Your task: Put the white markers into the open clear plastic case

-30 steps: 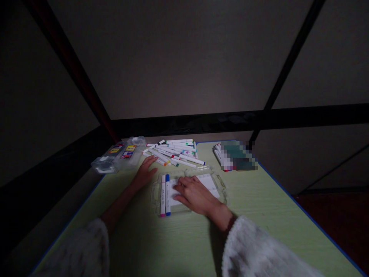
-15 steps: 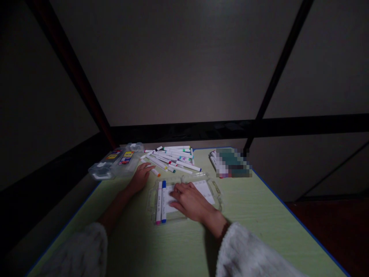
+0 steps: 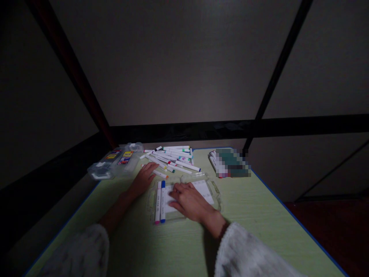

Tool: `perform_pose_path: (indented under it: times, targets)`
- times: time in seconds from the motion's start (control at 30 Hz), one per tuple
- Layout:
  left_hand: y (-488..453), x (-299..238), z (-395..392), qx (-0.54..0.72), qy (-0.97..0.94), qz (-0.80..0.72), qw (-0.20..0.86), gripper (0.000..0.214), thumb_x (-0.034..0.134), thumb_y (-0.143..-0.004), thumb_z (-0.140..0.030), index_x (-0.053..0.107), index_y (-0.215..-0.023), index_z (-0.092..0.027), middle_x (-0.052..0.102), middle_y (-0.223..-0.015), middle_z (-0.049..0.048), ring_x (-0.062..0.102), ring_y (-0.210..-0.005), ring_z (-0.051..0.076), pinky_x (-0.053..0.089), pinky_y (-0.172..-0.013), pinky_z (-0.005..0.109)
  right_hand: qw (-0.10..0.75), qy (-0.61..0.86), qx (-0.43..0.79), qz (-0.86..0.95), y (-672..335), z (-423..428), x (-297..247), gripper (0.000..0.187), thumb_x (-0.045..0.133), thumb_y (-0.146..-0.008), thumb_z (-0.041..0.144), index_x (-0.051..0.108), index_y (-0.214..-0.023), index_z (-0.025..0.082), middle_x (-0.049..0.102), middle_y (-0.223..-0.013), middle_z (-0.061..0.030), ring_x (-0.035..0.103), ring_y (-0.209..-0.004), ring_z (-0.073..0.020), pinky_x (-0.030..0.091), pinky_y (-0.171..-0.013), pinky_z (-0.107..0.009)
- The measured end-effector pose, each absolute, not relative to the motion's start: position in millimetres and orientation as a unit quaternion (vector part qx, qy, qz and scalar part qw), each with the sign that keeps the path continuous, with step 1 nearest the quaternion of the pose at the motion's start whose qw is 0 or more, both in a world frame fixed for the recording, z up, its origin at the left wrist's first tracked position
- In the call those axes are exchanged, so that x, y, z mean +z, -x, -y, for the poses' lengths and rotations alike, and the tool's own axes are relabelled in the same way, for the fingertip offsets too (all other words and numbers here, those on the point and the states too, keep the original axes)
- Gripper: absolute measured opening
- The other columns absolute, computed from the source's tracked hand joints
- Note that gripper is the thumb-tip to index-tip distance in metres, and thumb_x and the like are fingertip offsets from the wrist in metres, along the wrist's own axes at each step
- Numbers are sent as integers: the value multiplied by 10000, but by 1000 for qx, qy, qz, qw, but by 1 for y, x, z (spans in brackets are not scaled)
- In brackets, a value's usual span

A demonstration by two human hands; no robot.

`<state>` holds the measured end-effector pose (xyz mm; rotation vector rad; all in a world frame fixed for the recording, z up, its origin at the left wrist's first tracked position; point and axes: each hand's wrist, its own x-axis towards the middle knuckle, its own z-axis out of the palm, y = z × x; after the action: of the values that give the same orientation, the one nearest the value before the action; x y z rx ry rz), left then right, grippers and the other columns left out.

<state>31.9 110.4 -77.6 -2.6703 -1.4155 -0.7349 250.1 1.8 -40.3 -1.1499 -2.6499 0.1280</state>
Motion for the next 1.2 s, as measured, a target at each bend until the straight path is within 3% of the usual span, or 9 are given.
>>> perform_pose_path:
  times: [0.17, 0.43, 0.7, 1.2]
  targets:
    - [-33, -79, -114, -194, 869, 454, 16, 518, 355, -785, -135, 308, -1300, -167, 293, -1386, 70, 393, -1084, 214, 321, -915, 389, 122, 395, 42, 910, -251, -2, -42, 309, 349, -885, 361, 544, -1024, 166, 519, -936, -75, 475, -889, -192, 332, -756, -326]
    - [-33, -77, -116, -159, 875, 456, 24, 493, 339, -803, -143, 338, -1288, -233, 370, -1345, 26, 410, -1007, 214, 325, -881, 396, 124, 397, 46, 908, -251, -3, -44, 287, 367, -880, 336, 542, -1036, 170, 514, -934, -76, 474, -889, -188, 330, -753, -318]
    - [-32, -78, -118, -178, 869, 461, 21, 432, 374, -798, -144, 439, -1220, -209, 449, -1259, 53, 384, -1081, 225, 312, -922, 411, 125, 402, 45, 906, -250, -2, -43, 250, 393, -870, 302, 552, -1005, 163, 513, -934, -74, 476, -894, -190, 331, -764, -323]
    - [-31, -76, -119, -194, 884, 425, -14, 410, 371, -777, -112, 452, -1178, -128, 499, -1217, 75, 405, -1069, 201, 339, -940, 378, 129, 406, 59, 903, -249, -3, -42, 243, 413, -862, 282, 549, -1027, 166, 507, -945, -77, 481, -902, -193, 337, -771, -335]
